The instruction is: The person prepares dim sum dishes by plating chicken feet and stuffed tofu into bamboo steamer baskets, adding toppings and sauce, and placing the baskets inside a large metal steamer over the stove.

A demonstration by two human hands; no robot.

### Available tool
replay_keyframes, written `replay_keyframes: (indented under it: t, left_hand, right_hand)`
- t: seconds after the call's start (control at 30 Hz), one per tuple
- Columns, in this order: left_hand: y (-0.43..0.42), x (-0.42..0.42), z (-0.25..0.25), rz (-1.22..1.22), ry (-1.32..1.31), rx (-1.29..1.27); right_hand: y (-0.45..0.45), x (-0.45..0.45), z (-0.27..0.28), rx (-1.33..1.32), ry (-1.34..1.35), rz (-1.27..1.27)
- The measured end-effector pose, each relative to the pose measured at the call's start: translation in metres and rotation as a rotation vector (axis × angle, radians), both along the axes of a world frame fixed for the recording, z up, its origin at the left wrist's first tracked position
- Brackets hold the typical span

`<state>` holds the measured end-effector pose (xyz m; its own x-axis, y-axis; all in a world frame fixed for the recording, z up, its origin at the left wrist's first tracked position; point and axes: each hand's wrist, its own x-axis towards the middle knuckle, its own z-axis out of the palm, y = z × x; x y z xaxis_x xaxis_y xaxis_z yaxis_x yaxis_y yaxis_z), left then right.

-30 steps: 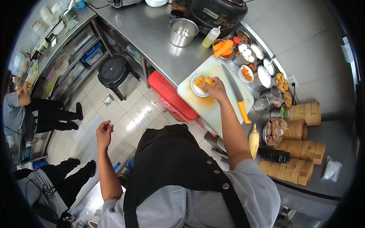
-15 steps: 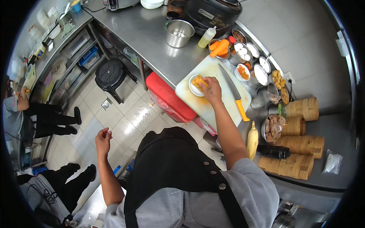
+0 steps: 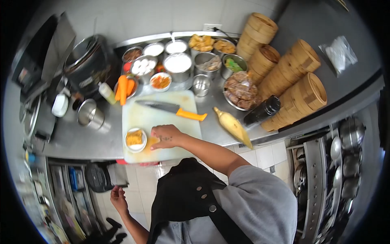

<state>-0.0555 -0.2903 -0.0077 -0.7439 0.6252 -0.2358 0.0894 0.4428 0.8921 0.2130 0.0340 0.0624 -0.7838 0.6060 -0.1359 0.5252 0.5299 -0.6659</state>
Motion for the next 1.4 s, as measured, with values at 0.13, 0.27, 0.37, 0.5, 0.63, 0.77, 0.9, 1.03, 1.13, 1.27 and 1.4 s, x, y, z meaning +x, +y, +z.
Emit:
replay_keyframes:
  t: [0.13, 0.27, 0.37, 0.5, 0.63, 0.77, 0.9, 1.03, 1.13, 1.27, 1.4]
  left_hand:
    - [0.084, -0.007, 0.012, -0.183, 0.157, 0.022]
    - [0.142, -0.006, 0.011, -0.275, 0.244, 0.109]
    - [0.155, 0.020, 0.031, -0.224, 0.324, 0.109]
    - [0.128, -0.001, -0.026, -0.111, 0.490, 0.197]
    - [0.103, -0.010, -0.051, -0.017, 0.276, 0.157]
    - [0.115, 0.020, -0.001, -0.025, 0.049, -0.003]
    - [0.112, 0.010, -0.014, -0.034, 0.193, 0.006]
    - [0.106, 0.004, -0.013, -0.036, 0.220, -0.009]
    - [0.104, 0.010, -0.020, -0.049, 0.229, -0.058]
    - [0.125, 0.035, -0.001, -0.057, 0.203, -0.070]
    - [0.131, 0.026, 0.003, -0.116, 0.269, -0.047]
  right_hand:
    - [0.099, 0.059, 0.067, 0.323, 0.440, -0.534]
    - [0.204, 0.164, 0.169, 0.875, 0.416, -1.114]
    - [0.250, 0.238, 0.180, 0.827, -0.147, -1.386]
    - [0.330, 0.336, 0.085, 0.825, -0.557, -1.637]
    - [0.328, 0.366, 0.064, 0.625, -0.616, -1.619]
    - [0.300, 0.345, 0.095, 0.759, -0.437, -1.584]
    - [0.313, 0.333, 0.164, 0.822, -0.092, -1.506]
    - [0.333, 0.343, 0.202, 0.887, 0.081, -1.539]
    - [0.321, 0.327, 0.203, 0.691, 0.171, -1.644]
    - [0.288, 0.303, 0.158, 0.488, 0.077, -1.711]
    - [0.294, 0.326, 0.108, 0.409, -0.068, -1.736]
